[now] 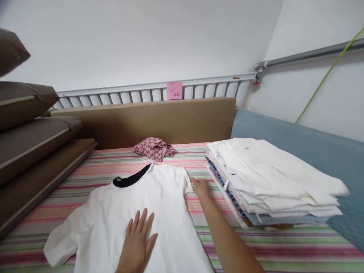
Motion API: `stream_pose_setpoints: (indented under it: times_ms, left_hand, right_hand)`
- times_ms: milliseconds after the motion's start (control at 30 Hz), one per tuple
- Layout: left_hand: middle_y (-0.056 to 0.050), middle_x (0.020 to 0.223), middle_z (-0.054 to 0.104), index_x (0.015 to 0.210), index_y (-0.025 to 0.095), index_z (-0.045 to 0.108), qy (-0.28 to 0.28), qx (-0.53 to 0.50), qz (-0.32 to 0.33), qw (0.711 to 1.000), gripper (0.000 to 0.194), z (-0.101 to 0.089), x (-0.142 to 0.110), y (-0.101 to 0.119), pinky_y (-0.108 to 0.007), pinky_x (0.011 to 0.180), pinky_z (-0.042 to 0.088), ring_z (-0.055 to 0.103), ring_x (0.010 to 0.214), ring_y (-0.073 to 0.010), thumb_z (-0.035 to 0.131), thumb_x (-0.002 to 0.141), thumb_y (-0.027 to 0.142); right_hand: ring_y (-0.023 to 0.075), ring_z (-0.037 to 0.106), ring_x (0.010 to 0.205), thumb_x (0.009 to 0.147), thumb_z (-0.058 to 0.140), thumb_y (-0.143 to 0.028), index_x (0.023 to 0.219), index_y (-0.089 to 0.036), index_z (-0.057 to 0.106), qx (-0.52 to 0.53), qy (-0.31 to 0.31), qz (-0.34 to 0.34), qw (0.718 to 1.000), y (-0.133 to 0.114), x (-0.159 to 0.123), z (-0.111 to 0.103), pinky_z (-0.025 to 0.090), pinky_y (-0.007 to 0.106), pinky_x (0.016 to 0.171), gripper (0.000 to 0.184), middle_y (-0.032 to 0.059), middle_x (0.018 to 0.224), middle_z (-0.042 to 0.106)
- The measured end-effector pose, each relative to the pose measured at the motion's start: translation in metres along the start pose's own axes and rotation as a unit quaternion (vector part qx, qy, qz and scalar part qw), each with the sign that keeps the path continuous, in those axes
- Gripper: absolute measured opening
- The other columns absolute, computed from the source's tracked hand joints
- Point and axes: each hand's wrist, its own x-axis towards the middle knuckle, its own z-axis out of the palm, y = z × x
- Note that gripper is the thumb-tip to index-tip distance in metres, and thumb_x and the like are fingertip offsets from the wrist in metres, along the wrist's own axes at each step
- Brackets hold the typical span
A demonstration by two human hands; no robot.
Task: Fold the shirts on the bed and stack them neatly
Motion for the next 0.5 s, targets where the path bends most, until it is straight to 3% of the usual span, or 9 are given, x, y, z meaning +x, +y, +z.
stream_pose_setpoints:
  times_ms: [133,233,367,500]
  left_hand:
    - [-0.003,0.148,0.032,0.141,0.033,0.019,0.0,-0.006,-0.002,1.0,0.058,-0.003,0.0,0.001,-0.05,0.103,0.036,0.03,0.135,-0.0305,0.04,0.088,0.039]
    - [-0.003,0.148,0.031,0.141,0.033,0.019,0.0,-0.009,-0.003,1.0,0.058,-0.005,0.0,0.002,-0.049,0.103,0.035,0.029,0.135,-0.0304,0.04,0.088,0.04]
    - [-0.003,0.149,0.028,0.142,0.033,0.017,-0.003,-0.014,-0.009,1.0,0.058,-0.006,0.0,0.003,-0.05,0.104,0.035,0.028,0.136,-0.03,0.039,0.088,0.041]
    - [-0.004,0.15,0.028,0.142,0.033,0.017,-0.007,-0.015,-0.011,1.0,0.058,-0.005,-0.001,0.002,-0.05,0.103,0.035,0.027,0.136,-0.0302,0.038,0.088,0.042]
  right_hand:
    - [0.0133,0.053,0.045,0.065,0.069,-0.037,0.064,-0.017,0.057,0.002,-0.087,0.069,0.994,-0.01,-0.002,0.016,0.046,0.027,0.047,0.023,0.0011,0.049,0.057]
    - [0.0145,0.057,0.053,0.065,0.069,-0.029,0.072,-0.018,0.059,-0.013,-0.113,0.057,0.992,-0.021,0.0,0.019,0.047,0.027,0.051,0.016,0.0015,0.057,0.061]
    - [0.0208,0.063,0.078,0.072,0.06,-0.023,0.081,-0.018,0.059,-0.093,-0.065,-0.008,0.994,-0.031,0.008,0.01,0.047,0.028,0.064,0.01,0.0054,0.076,0.066]
    - [0.027,0.058,0.099,0.072,0.058,-0.016,0.089,-0.017,0.058,-0.214,-0.009,-0.07,0.974,-0.03,0.01,0.006,0.041,0.031,0.078,0.017,0.011,0.089,0.065]
